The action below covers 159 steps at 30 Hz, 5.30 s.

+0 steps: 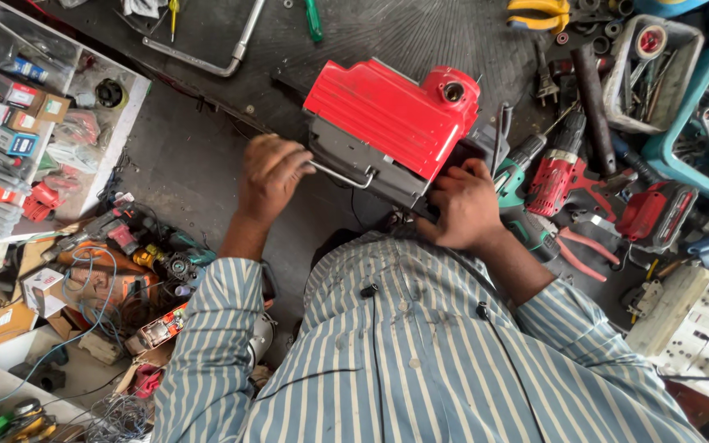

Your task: The person uses an Allen key to tighten screws on a red and grey electric planer. They manipulate the tool to secure the casing, then flip the planer to access and tighten additional screws on the underside.

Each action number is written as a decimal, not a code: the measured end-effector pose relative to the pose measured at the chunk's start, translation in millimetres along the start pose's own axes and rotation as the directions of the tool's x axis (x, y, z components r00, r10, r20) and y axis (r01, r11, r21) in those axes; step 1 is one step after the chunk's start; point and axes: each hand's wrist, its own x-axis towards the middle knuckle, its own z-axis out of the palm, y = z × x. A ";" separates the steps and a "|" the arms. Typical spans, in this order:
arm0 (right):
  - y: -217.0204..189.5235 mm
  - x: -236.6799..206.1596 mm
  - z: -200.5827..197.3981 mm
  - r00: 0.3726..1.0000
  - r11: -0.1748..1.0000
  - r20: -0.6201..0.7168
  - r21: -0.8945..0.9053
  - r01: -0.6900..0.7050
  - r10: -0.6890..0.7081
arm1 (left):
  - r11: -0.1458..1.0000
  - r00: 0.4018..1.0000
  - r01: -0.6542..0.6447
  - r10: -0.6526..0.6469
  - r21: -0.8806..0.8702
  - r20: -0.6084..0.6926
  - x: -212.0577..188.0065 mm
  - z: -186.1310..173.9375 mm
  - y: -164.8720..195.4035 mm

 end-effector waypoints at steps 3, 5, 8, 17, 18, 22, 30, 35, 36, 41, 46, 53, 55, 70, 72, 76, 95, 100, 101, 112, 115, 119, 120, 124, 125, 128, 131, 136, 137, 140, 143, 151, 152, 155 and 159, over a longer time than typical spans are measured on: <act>-5.1 2.0 -1.0 0.999 1.000 0.033 0.004 -0.023 0.023 | 0.984 0.999 0.030 -0.032 0.176 0.009 -16.0 6.0 -20.4; -9.9 2.1 -2.4 0.997 0.999 0.058 -0.012 -0.042 0.042 | 0.976 0.991 0.132 -0.134 0.171 0.002 -27.8 21.7 -26.3; -14.3 2.6 -3.6 0.997 0.996 0.061 -0.070 -0.047 0.051 | 0.961 0.972 0.233 -0.235 0.149 -0.003 -48.0 46.5 -22.6; -13.3 -16.0 10.6 0.990 0.999 -0.134 -0.027 -0.041 0.037 | 0.593 0.683 0.730 -0.659 -0.340 0.316 -93.3 122.9 90.2; -11.6 -16.5 11.3 0.986 0.999 -0.158 0.010 -0.052 0.053 | 0.498 0.642 0.763 -0.661 -0.411 0.389 -93.3 128.1 98.4; 1.5 -6.3 15.5 0.967 0.991 -0.244 0.128 -0.040 0.071 | -0.001 0.542 0.768 -0.533 -0.641 0.650 -76.6 142.9 112.8; 12.5 -28.4 15.7 0.985 0.989 -0.163 0.127 0.081 -0.059 | -0.612 0.438 0.615 -0.258 -0.497 0.861 -17.0 84.6 195.0; 21.5 -34.3 9.2 0.987 0.979 -0.100 0.148 0.142 -0.128 | -0.961 0.477 -0.112 -0.276 -0.254 0.834 22.0 17.3 178.9; 20.2 -35.9 8.4 0.989 0.980 -0.084 0.145 0.133 -0.122 | -0.948 0.494 -0.010 -0.282 -0.318 0.823 28.2 11.1 173.0; 13.6 -35.7 5.5 0.979 0.979 -0.187 0.169 0.116 -0.084 | -0.595 0.569 0.492 -0.333 -0.636 0.752 44.1 -6.9 160.6; 13.0 -34.8 8.2 0.964 0.972 -0.254 0.192 0.136 -0.085 | 0.826 0.836 0.545 -0.525 -0.139 0.157 54.0 -20.2 159.5; 12.6 -36.6 10.8 0.963 0.971 -0.254 0.194 0.139 -0.087 | 0.878 0.865 0.439 -0.470 -0.189 -0.176 40.4 -11.9 85.9; 12.0 -35.9 9.4 0.964 0.968 -0.252 0.208 0.143 -0.089 | 0.816 0.797 0.536 -0.573 -0.216 -0.190 22.3 4.7 49.8; 14.1 -35.4 8.7 0.964 0.981 -0.250 0.142 0.128 -0.090 | 0.213 0.491 0.833 -0.709 -0.510 0.507 -49.0 114.6 197.0; 14.9 -34.8 8.9 0.964 0.981 -0.248 0.135 0.137 -0.101 | -0.179 0.441 0.750 -0.581 -0.636 0.684 -23.1 88.5 211.4; 16.0 -35.7 8.2 0.969 0.983 -0.226 0.128 0.135 -0.104 | -0.841 0.246 0.017 -0.521 -0.541 0.817 24.1 41.7 205.0; 16.1 -41.4 8.3 0.957 0.973 -0.285 0.200 0.117 -0.056 | 0.184 0.216 0.957 -0.968 -0.222 0.128 -40.4 131.1 159.5; 15.6 -41.3 9.6 0.955 0.971 -0.292 0.211 0.109 -0.044 | 0.266 0.347 0.907 -0.911 -0.328 0.221 -27.4 96.1 168.5; 15.6 -41.3 9.7 0.953 0.971 -0.298 0.212 0.113 -0.046 | 0.155 0.292 0.911 -0.896 -0.381 0.335 -23.3 87.3 167.7; 14.3 -39.9 9.9 0.958 0.974 -0.284 0.200 0.105 -0.045 | 0.860 0.865 0.497 -0.501 0.113 0.011 -0.6 50.1 155.0; 15.3 -40.1 10.3 0.956 0.971 -0.290 0.215 0.106 -0.040 | 0.619 0.675 0.726 -0.725 -0.300 0.138 -2.6 57.7 161.1; 12.0 -48.2 9.5 0.905 0.949 -0.422 0.257 0.184 -0.061 | 0.815 0.819 0.574 -0.570 -0.080 0.071 -5.9 62.4 165.2; 8.6 -54.7 8.3 0.883 0.935 -0.462 0.271 0.229 -0.083 | 0.806 0.816 0.578 -0.571 -0.124 0.092 -7.5 61.6 166.8; -12.0 -80.4 5.8 0.880 0.836 -0.415 0.378 0.398 -0.231 | 0.785 0.815 0.580 -0.560 -0.220 0.152 -12.6 57.9 178.1; -14.4 -87.6 4.3 0.893 0.846 -0.396 0.383 0.372 -0.214 | 0.782 0.815 0.580 -0.554 -0.230 0.171 -13.3 58.3 182.9; -15.5 -107.7 5.0 0.973 0.873 -0.210 0.454 0.180 -0.091 | 0.753 0.802 0.598 -0.561 -0.275 0.205 -12.3 62.0 194.6; -9.8 -123.8 21.0 0.977 0.838 0.188 0.512 -0.187 0.103 | 0.782 0.801 0.596 -0.565 -0.179 0.198 -7.8 67.9 203.0; 4.8 -122.1 82.9 0.970 0.795 0.242 0.587 -0.157 0.013 | 0.807 0.831 0.556 -0.538 -0.200 0.140 -0.7 73.2 210.1; 7.2 -122.3 94.0 0.978 0.766 0.209 0.626 -0.148 0.018 | 0.798 0.822 0.570 -0.551 -0.198 0.145 -0.6 73.3 211.9; 9.8 -114.2 125.3 0.976 0.680 0.197 0.704 -0.205 0.090 | 0.801 0.825 0.565 -0.552 -0.196 0.122 0.0 75.1 214.9; 10.2 -109.9 145.6 0.921 0.606 0.331 0.696 -0.386 0.205 | 0.780 0.804 0.595 -0.582 -0.196 0.122 0.0 77.0 217.1; 1.0 -111.1 145.0 0.913 0.585 0.275 0.703 -0.405 0.301 | 0.752 0.780 0.622 -0.621 -0.220 0.083 -0.6 79.3 222.1; -0.4 -112.5 137.0 0.889 0.544 0.324 0.705 -0.455 0.324 | 0.746 0.774 0.629 -0.627 -0.219 0.087 -0.9 79.7 221.8; -1.4 -126.3 99.5 0.824 0.451 0.426 0.693 -0.563 0.374 | 0.471 0.599 0.780 -0.753 -0.411 0.274 -2.1 83.0 221.6; -0.5 -139.4 49.1 0.837 0.495 0.388 0.678 -0.543 0.386 | 0.153 0.463 0.800 -0.773 -0.580 0.434 -4.4 89.0 219.7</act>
